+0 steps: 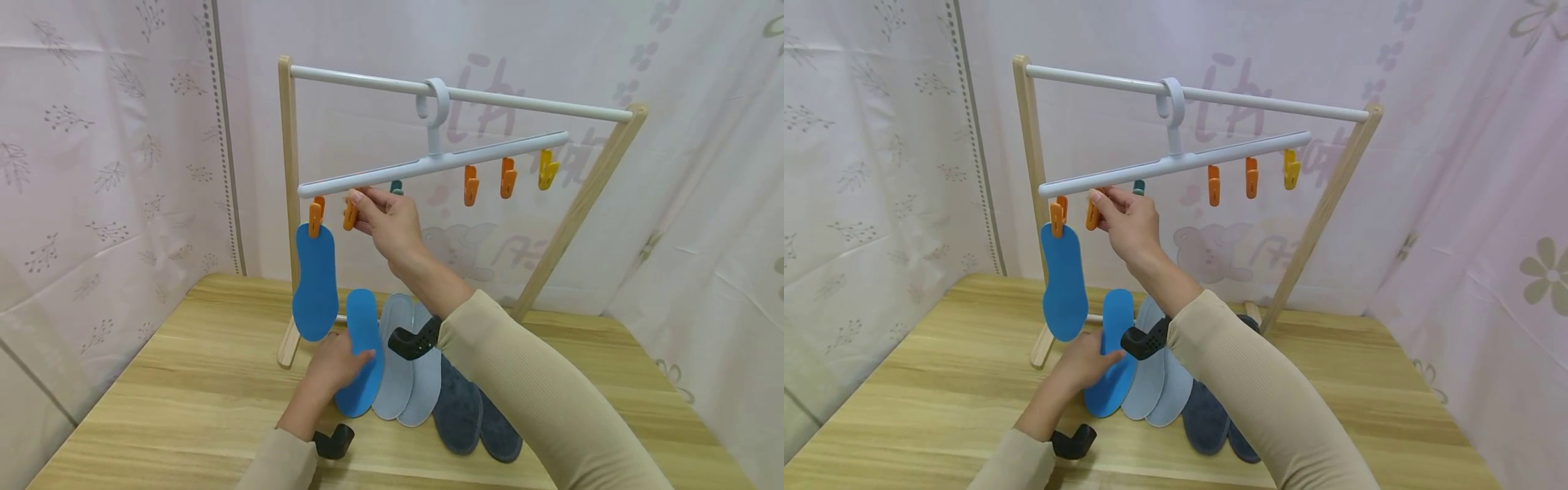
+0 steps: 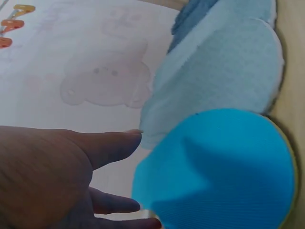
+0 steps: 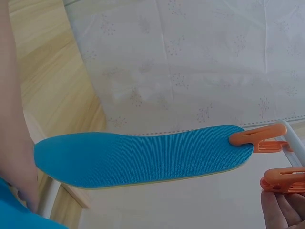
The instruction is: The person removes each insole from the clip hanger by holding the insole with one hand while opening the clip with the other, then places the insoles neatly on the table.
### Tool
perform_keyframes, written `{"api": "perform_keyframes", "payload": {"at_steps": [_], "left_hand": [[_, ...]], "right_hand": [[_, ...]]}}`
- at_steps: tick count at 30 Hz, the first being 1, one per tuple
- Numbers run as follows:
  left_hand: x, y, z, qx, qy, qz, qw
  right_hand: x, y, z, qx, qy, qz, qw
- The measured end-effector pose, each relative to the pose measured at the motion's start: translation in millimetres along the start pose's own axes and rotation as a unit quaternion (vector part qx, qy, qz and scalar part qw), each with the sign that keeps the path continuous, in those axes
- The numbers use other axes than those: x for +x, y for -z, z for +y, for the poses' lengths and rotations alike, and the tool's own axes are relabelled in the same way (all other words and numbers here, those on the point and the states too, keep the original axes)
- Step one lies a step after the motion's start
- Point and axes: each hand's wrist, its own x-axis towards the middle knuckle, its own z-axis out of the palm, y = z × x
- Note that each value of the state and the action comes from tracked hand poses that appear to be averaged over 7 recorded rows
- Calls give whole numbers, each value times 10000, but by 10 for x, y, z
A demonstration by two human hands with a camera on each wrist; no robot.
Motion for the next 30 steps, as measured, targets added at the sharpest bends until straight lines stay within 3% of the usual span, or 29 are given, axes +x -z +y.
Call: {"api": "perform_keyframes", "payload": {"at_steps": [9,14,17,20,23,25,27,30], "left_hand": [[-84,157,132,30,-246,-153,9996],[-143,301,152,-37,-433,59,9990],[-165,402,171,-231,-414,476,9977],[-163,485,199,-455,-416,1305,9895],[-134,537,212,-707,-456,2370,9679],[-112,553,200,-986,-424,2790,9543],[-78,555,160,-1321,-313,2916,9469],[-21,548,64,-1795,-79,2559,9498]], "right_hand": [[-7,32,25,39,22,-16,10000],[-18,44,29,65,26,-62,10000],[-24,49,24,86,28,-66,9999],[-30,54,22,71,54,-58,9999],[-33,62,24,43,77,-49,9999],[-35,68,30,-19,85,-32,10000],[-34,72,36,-62,84,-18,9999],[-34,71,46,-126,63,-20,9999]]}}
